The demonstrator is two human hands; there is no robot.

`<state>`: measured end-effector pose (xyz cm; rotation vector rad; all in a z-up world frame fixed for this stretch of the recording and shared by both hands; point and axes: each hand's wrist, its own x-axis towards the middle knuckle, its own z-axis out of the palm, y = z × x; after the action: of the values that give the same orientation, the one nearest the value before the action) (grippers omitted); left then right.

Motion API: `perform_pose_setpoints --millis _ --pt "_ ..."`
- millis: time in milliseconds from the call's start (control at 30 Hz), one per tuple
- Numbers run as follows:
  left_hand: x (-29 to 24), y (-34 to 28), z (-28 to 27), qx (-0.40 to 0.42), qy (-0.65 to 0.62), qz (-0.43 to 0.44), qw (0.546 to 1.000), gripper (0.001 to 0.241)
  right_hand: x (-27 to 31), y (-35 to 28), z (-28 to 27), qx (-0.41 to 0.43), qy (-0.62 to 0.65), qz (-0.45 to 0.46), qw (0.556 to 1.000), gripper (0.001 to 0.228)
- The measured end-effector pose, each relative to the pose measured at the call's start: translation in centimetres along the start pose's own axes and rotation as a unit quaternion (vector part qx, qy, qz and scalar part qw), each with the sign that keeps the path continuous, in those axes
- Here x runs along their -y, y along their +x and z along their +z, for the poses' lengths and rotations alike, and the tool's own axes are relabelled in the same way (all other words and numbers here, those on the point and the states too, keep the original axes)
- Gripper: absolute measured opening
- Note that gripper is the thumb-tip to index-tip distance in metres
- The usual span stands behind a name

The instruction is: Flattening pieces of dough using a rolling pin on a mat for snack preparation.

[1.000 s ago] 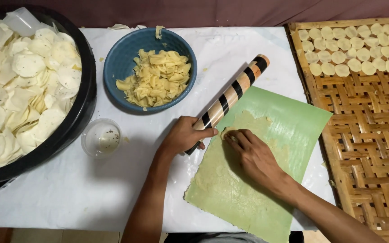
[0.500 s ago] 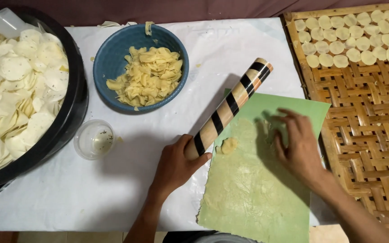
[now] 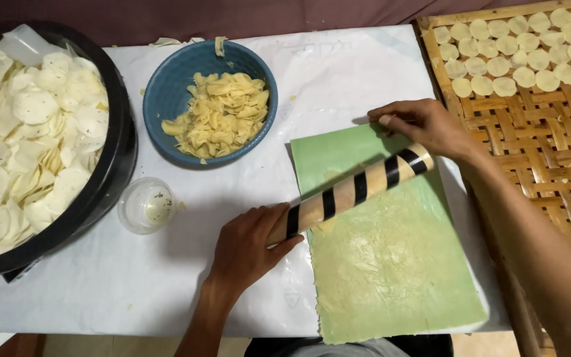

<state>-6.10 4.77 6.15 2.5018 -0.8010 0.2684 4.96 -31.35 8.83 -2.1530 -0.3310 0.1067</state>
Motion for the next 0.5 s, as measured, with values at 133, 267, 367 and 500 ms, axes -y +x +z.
perform_pose_setpoints --millis 133,267,367,500 --pt "0.1 -0.3 1.0 -0.020 0.051 0.052 0.997 0.050 2.1 -0.8 -0.3 -0.017 0.028 0.088 0.996 0.039" --pt "-1.8 0.0 1.8 -0.066 0.140 0.079 0.985 0.045 5.3 -6.0 6.0 -0.071 -0.233 -0.100 0.965 0.035" --pt "-2.7 -0.2 2.9 -0.063 0.176 0.067 0.980 0.056 3.2 -8.0 9.4 -0.040 -0.332 -0.154 0.930 0.046" --pt "-5.2 -1.4 5.7 0.010 0.261 -0.081 0.962 0.091 2.6 -8.1 10.1 -0.002 -0.405 -0.151 0.902 0.059"
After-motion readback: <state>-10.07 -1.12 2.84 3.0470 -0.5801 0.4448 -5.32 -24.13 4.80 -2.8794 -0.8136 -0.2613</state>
